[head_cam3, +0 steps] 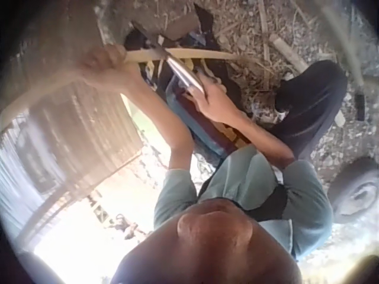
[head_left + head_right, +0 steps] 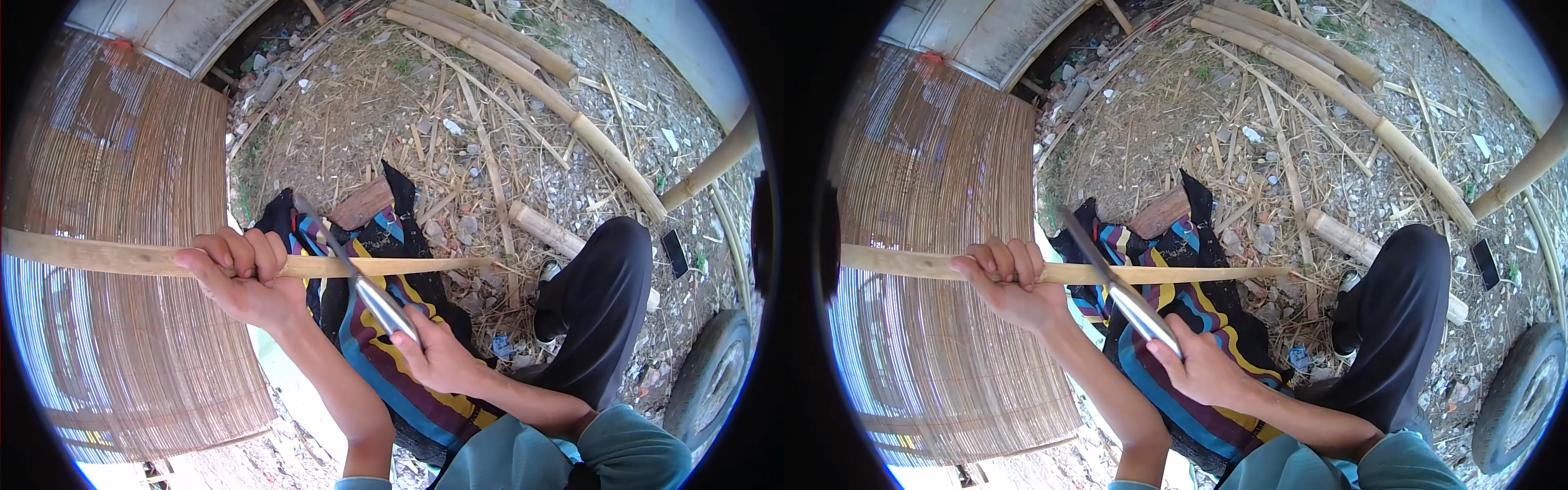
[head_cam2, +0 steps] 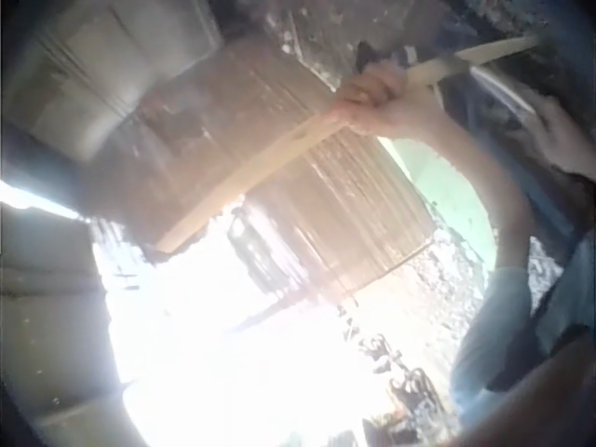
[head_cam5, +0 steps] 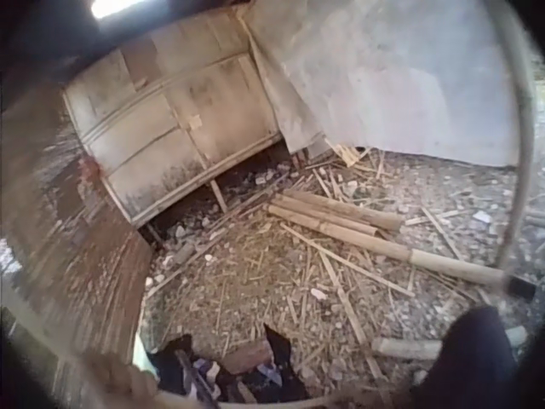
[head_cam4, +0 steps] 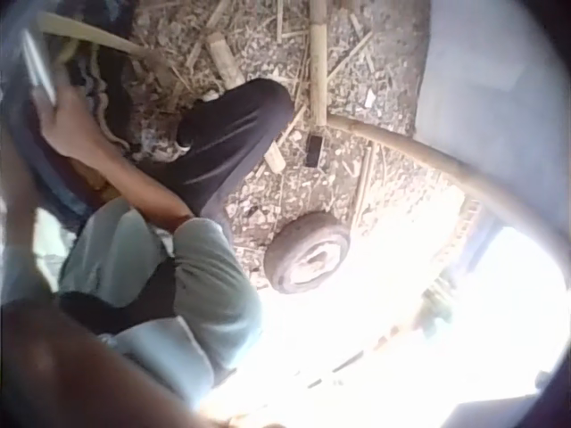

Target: The person cuts, shaves, and trims bamboo sticks using a knife.

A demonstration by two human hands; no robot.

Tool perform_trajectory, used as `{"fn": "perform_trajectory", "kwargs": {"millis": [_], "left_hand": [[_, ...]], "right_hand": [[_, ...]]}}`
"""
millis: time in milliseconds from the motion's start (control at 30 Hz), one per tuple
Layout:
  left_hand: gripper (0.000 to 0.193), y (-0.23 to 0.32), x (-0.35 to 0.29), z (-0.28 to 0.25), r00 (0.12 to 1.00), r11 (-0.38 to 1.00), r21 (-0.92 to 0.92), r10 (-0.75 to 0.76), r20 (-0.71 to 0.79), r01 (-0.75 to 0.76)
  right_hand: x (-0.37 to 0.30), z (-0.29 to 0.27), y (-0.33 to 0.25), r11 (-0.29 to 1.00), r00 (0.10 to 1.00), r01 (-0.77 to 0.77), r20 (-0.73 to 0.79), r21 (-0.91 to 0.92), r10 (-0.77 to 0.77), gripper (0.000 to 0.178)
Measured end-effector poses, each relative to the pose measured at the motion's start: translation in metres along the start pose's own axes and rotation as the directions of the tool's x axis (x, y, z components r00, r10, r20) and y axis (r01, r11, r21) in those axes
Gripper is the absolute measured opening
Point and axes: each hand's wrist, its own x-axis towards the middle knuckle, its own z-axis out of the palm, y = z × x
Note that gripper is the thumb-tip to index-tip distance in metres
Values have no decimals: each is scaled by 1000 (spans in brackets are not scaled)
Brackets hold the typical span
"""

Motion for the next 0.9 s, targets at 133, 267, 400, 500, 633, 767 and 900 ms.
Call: {"fn": "perform_trajectory", "kwargs": {"millis": [133,267,400,500,633,767,900], "left_hand": [[44,5,2,-17,999,998,47,31,-30,-30],[48,2,1,-1,999,998,59,16,-31,-14],[47,-5,4,9,999,995,99,25,-45,-20],[42,-6,5,-1,997,993,113,43,-58,-36],[42,-5,5,5,992,990,141,47,-119,-30],[48,-7,7,5,985,982,185,65,-157,-36],[48,-1,14,-14,973,971,236,89,-214,-37]], "right_hand": [[-25,-25,61,856,855,-512,-57,69,516,32],[-48,-43,111,682,730,-625,-23,381,683,32],[-42,-25,81,698,806,-514,1,500,592,33],[-32,-13,41,859,919,-393,109,328,379,31],[-19,-13,26,989,990,-110,95,98,101,29],[-18,-9,48,985,987,-158,-12,66,159,29],[-34,-35,105,823,823,-547,-82,155,562,33]]}}
